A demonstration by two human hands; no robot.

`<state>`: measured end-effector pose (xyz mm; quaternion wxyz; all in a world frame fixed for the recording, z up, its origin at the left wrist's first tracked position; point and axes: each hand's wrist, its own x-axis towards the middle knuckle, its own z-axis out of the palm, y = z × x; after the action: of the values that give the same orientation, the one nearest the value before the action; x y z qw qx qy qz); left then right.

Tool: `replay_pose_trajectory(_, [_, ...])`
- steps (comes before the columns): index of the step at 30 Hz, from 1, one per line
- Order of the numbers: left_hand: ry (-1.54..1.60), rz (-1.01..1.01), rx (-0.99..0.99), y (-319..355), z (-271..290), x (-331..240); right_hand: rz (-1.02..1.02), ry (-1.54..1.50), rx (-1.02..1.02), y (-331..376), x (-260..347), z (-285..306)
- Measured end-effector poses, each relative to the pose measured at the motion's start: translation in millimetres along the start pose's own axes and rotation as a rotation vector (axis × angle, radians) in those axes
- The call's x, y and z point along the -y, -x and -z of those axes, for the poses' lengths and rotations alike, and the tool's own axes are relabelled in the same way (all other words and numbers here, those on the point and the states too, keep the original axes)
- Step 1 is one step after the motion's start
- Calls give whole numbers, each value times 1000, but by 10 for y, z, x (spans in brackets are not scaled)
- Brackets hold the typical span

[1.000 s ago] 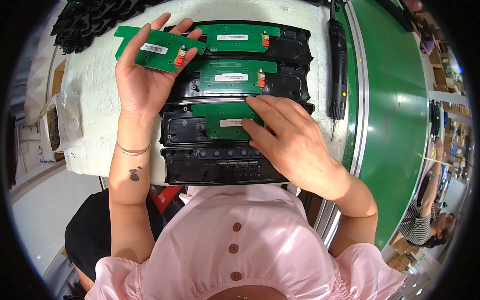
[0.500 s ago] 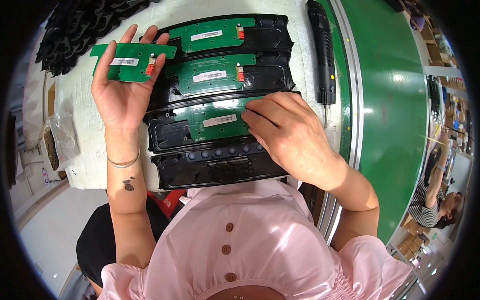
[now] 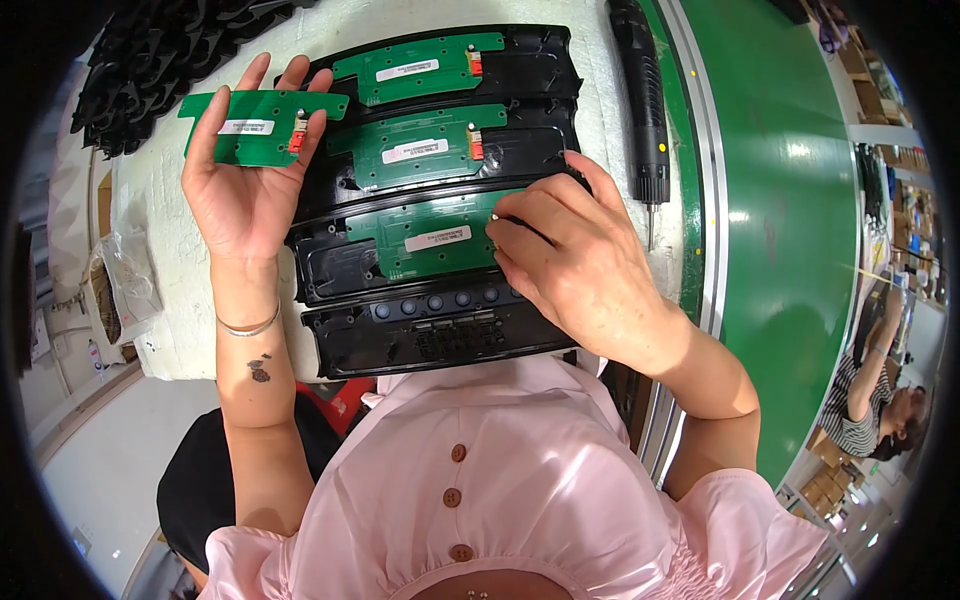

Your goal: Assembling plastic components and circuit boards into printer toner cartridges using an electric screwdriver.

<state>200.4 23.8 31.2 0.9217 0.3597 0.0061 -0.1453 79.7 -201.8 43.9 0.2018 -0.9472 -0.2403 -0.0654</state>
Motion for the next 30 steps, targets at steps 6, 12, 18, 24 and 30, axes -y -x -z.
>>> replay_pose_trajectory(6, [23, 38, 66, 43, -34, -22, 9, -56, -14, -14, 6, 40])
replay_pose_trajectory(12, [-2, 165, 221, 267, -368, 187, 79, -229, -216, -381, 125, 96])
replay_pose_trajectory(18, [-95, 148, 299, 450, -524, 265, -9, -239, -292, -521, 260, 93])
replay_pose_trajectory(24, [-558, 39, 253, 738, -361, -2, -88, -234, -264, -139, 331, 350])
replay_pose_trajectory(30, [-1008, -363, 27, 1245, 251, 76, 130, -38, 63, 356, 374, 198])
